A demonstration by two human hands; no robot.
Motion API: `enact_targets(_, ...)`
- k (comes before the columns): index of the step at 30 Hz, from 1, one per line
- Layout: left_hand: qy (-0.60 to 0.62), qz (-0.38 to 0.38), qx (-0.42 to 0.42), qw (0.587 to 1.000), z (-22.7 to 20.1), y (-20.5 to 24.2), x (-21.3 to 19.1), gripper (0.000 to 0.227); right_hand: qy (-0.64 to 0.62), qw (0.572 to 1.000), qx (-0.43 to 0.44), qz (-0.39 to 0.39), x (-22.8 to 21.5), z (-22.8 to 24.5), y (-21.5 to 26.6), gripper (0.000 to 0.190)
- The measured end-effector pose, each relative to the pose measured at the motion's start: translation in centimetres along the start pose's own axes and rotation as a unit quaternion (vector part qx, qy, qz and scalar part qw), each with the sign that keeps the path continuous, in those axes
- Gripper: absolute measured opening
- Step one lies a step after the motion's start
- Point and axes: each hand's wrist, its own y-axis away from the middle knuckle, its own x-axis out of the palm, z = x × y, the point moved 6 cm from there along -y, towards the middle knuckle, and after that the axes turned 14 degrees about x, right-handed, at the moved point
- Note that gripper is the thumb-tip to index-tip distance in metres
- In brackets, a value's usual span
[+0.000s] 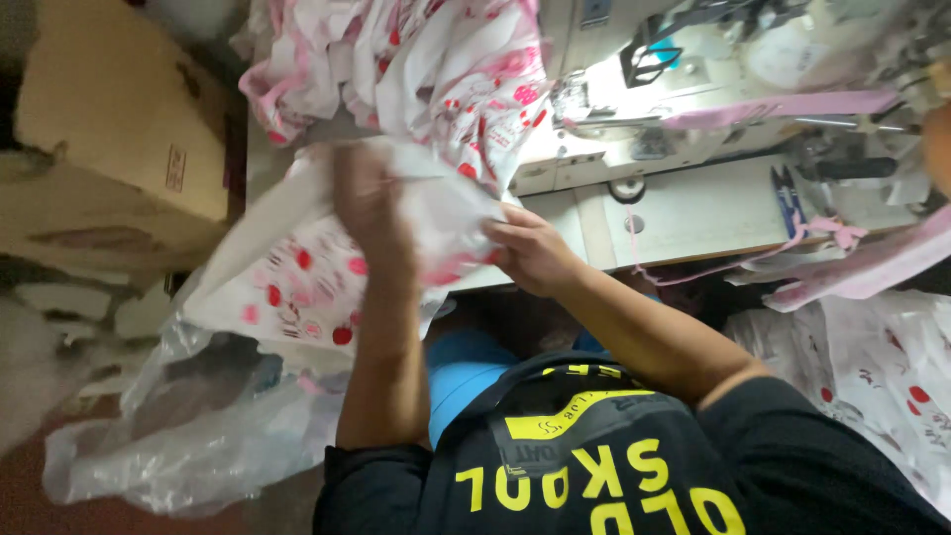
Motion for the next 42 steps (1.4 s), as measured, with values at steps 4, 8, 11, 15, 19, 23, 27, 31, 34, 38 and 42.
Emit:
enact_targets(4, 0.126, 0.272, -0.027, 0.954, 0.6, 6.8, 11.8, 0.021, -0.504, 0.727, 0.465, 0.023, -2.0, -12.0, 7.7, 0.030)
enact_targets(8, -0.142, 0.359, 0.160, 0.908, 0.0, 9.3, 14.6, 0.036, -0.443, 0.740, 0.505, 0.030, -7.4, -10.0, 7.8, 0.010)
enact_targets(11, -0.210, 0.324, 0.162, 0.908, 0.1, 9.8, 15.8, 0.039, -0.425, 0.758, 0.494, 0.024, -9.7, -9.1, 6.5, 0.010)
enact_targets(15, -0.200, 0.297, 0.138, 0.924, -0.9, 9.2, 17.6, 0.042, -0.414, 0.777, 0.474, -0.014, -11.7, -12.9, 6.7, 0.011)
enact_targets(19, -0.226, 0.244, 0.158, 0.930, 0.1, 8.7, 18.7, 0.040, -0.399, 0.773, 0.490, -0.059, -11.6, -15.3, 7.1, 0.009)
enact_targets(23, -0.216, 0.239, 0.162, 0.933, -4.7, 7.6, 14.3, 0.031, -0.377, 0.782, 0.495, -0.034, -10.8, -12.9, 6.9, 0.008)
enact_targets(27, -0.249, 0.325, -0.013, 0.912, -3.4, 15.5, 9.6, 0.029, -0.394, 0.750, 0.531, -0.018, -11.0, -12.8, 8.3, 0.009)
enact_targets(31, -0.261, 0.318, 0.006, 0.911, 4.3, 16.8, 7.8, 0.037, -0.400, 0.743, 0.535, -0.041, -10.9, -12.4, 8.5, 0.008)
enact_targets(34, -0.225, 0.280, 0.091, 0.929, 2.5, 10.7, 7.9, 0.045, -0.416, 0.747, 0.519, 0.001, -9.4, -10.3, 8.4, 0.009)
enact_targets(38, -0.251, 0.290, 0.143, 0.912, 6.5, 8.2, 11.4, 0.029, -0.410, 0.756, 0.509, -0.002, -8.9, -8.3, 7.8, 0.009)
enact_targets(42, -0.300, 0.304, 0.033, 0.903, 12.1, 6.9, 14.3, 0.039, -0.384, 0.766, 0.515, -0.009, -8.8, -8.7, 7.5, 0.009)
